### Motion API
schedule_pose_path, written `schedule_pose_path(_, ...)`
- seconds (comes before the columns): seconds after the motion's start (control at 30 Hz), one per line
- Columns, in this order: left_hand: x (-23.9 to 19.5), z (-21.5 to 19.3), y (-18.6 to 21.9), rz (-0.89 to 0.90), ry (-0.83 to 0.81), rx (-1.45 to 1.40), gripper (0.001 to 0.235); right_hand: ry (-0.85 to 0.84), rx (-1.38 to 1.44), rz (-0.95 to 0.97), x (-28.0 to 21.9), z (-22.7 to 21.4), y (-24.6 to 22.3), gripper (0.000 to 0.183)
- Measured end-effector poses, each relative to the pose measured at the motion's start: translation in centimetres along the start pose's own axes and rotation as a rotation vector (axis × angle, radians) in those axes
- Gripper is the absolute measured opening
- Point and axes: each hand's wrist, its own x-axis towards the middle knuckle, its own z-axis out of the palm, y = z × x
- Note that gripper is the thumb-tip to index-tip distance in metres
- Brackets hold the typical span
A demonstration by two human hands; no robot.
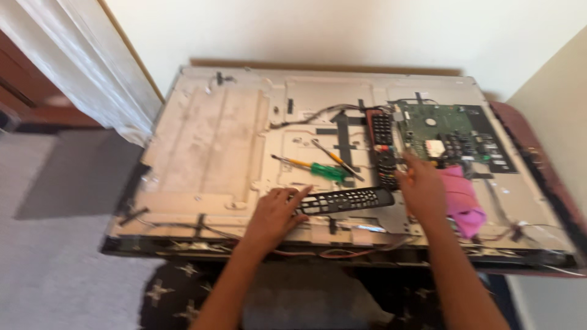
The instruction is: The person disassembles a remote control, cleans the internal components with a pencil, and reassembles the device. They remove the back cover, separate the circuit board, clean the buttons and board, then reinsert the board and snap the cover back on.
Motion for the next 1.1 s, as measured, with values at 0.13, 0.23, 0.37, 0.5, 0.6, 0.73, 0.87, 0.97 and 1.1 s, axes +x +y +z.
schedule_pose_path(0.13, -0.1, 1.1, 0.2, 0.025, -0.004, 0.063, 0.073, 0.022, -0.044, -0.099, 1.1, 1.2, 0.6, 0.047)
schedule_pose_path(0.23, 0.0, 1.6, 0.3, -0.013, -0.034, 0.1, 0.072, -0.006, -0.072, -0.053, 1.4, 1.5, -0.1, 0.044)
schedule_pose_path(0.37, 0.0, 2.0, 0.1, -0.028, -0.025, 0.085, 0.073, 0.027, -0.15, -0.037, 0.5, 2.2, -1.6, 0.051)
schedule_pose_path(0.5, 0.3, 2.0, 0.1, -0.112, -0.071, 0.092, 0.076, 0.04, -0.158, -0.039, -0.3, 2.6, -2.3, 0.051)
schedule_pose_path(0.6, 0.3, 1.2, 0.0, -0.121, -0.076, 0.062, 0.075, 0.035, -0.196, -0.058, -0.4, 2.2, -2.5, 0.051)
schedule_pose_path(0.73, 0.3, 0.0, -0.3, -0.129, -0.032, 0.096, 0.072, -0.014, -0.24, 0.06, -0.7, 2.2, -2.8, 0.062)
schedule_pose_path(0.87, 0.0, -0.6, -0.9, -0.164, 0.016, 0.093, 0.067, -0.005, -0.254, 0.047, -1.1, 2.4, -2.1, 0.063)
schedule_pose_path(0.97, -0.1, -0.7, -1.1, -0.173, 0.055, 0.073, 0.065, 0.02, -0.191, 0.026, -1.3, 2.3, -1.6, 0.053)
schedule_pose_path(1.1, 0.2, -0.8, -0.8, -0.172, 0.057, 0.059, 0.062, -0.093, -0.161, 0.222, -0.4, 1.8, -1.2, 0.039)
